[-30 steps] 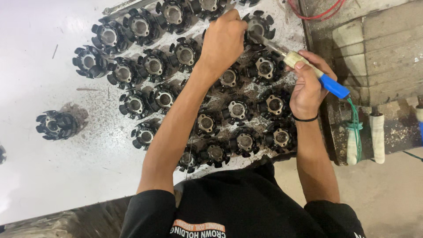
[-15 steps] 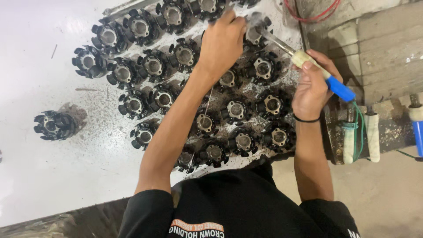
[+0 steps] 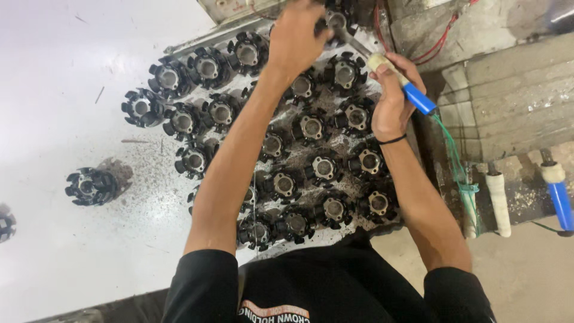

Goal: The person uses a soldering iron to solder the metal center hub of each black impeller arranged on the workbench, working through them one at a time. They then touch test leads with red wires to the soldered hubs and place the finished impellers into a plastic tray.

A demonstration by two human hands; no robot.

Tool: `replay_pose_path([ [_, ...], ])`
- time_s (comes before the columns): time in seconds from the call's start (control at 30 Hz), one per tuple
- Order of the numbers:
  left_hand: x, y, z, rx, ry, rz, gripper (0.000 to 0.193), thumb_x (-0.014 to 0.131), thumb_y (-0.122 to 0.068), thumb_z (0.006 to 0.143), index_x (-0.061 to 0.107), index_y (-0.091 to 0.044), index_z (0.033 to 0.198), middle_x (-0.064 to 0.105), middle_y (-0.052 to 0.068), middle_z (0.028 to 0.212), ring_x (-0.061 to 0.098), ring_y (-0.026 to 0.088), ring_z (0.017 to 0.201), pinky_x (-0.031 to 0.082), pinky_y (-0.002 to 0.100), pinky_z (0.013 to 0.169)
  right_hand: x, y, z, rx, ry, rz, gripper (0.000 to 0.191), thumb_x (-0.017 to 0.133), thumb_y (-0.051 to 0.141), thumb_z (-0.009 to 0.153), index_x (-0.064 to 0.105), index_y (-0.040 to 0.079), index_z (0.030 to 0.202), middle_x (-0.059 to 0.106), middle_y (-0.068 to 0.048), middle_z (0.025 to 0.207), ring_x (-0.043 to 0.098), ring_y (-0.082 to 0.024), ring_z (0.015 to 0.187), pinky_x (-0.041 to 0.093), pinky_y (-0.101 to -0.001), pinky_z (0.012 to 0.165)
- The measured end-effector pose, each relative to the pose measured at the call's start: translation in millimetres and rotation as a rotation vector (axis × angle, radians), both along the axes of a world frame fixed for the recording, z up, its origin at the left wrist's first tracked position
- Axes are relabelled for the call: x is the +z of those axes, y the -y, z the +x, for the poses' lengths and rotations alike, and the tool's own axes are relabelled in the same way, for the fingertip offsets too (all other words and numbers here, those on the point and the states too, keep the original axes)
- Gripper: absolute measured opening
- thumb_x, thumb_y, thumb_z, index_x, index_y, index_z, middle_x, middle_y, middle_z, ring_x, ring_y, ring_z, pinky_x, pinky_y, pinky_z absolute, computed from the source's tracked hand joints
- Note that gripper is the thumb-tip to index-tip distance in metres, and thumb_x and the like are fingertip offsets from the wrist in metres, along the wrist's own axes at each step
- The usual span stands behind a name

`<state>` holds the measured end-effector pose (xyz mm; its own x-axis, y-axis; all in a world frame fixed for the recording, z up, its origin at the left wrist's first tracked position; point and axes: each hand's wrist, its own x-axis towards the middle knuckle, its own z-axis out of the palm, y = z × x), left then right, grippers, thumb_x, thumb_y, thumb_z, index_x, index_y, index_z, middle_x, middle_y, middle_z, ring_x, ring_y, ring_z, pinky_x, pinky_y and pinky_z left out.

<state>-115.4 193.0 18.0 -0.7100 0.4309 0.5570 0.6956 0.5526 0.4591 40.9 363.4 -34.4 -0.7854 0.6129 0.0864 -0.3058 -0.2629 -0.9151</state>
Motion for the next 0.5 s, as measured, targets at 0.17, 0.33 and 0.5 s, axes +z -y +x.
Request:
replay_pose_path([
  [0.17, -46.4, 8.0, -1.5, -0.022, 0.080, 0.038, 0.028, 0.075, -0.008, 0.077, 0.075, -0.008, 0.105, 0.069, 0.011, 0.106, 0.067, 0.038, 0.102, 0.055, 0.047, 0.089, -0.3, -4.2, -1.2, -0.002, 0.015, -0.112, 0.023, 0.070, 0.002, 0.094, 0.068, -0.004, 0.116, 0.071, -0.014, 0.115, 0.072, -0.024, 0.103, 0.062, -0.0364, 0.087],
  [0.33, -43.0, 7.5, -4.2, -0.050, 0.108, 0.055, 0.020, 0.071, -0.003, 0.085, 0.078, -0.009, 0.102, 0.069, 0.010, 0.103, 0.069, 0.034, 0.093, 0.057, 0.045, 0.080, -1.1, -3.1, -1.8, 0.021, 0.010, -0.111, 0.024, 0.070, 0.001, 0.095, 0.068, -0.005, 0.118, 0.071, -0.014, 0.116, 0.071, -0.024, 0.105, 0.062, -0.0360, 0.088],
  [0.5, -32.3, 5.7, -3.2, 0.017, -0.014, 0.052, 0.010, 0.071, -0.006, 0.079, 0.078, -0.010, 0.085, 0.072, 0.010, 0.093, 0.070, 0.035, 0.082, 0.056, 0.046, 0.071, 2.7, -2.4, -0.4, 0.047, 0.019, -0.081, 0.024, 0.071, 0.003, 0.097, 0.067, -0.005, 0.119, 0.071, -0.015, 0.117, 0.072, -0.024, 0.105, 0.062, -0.0359, 0.090],
])
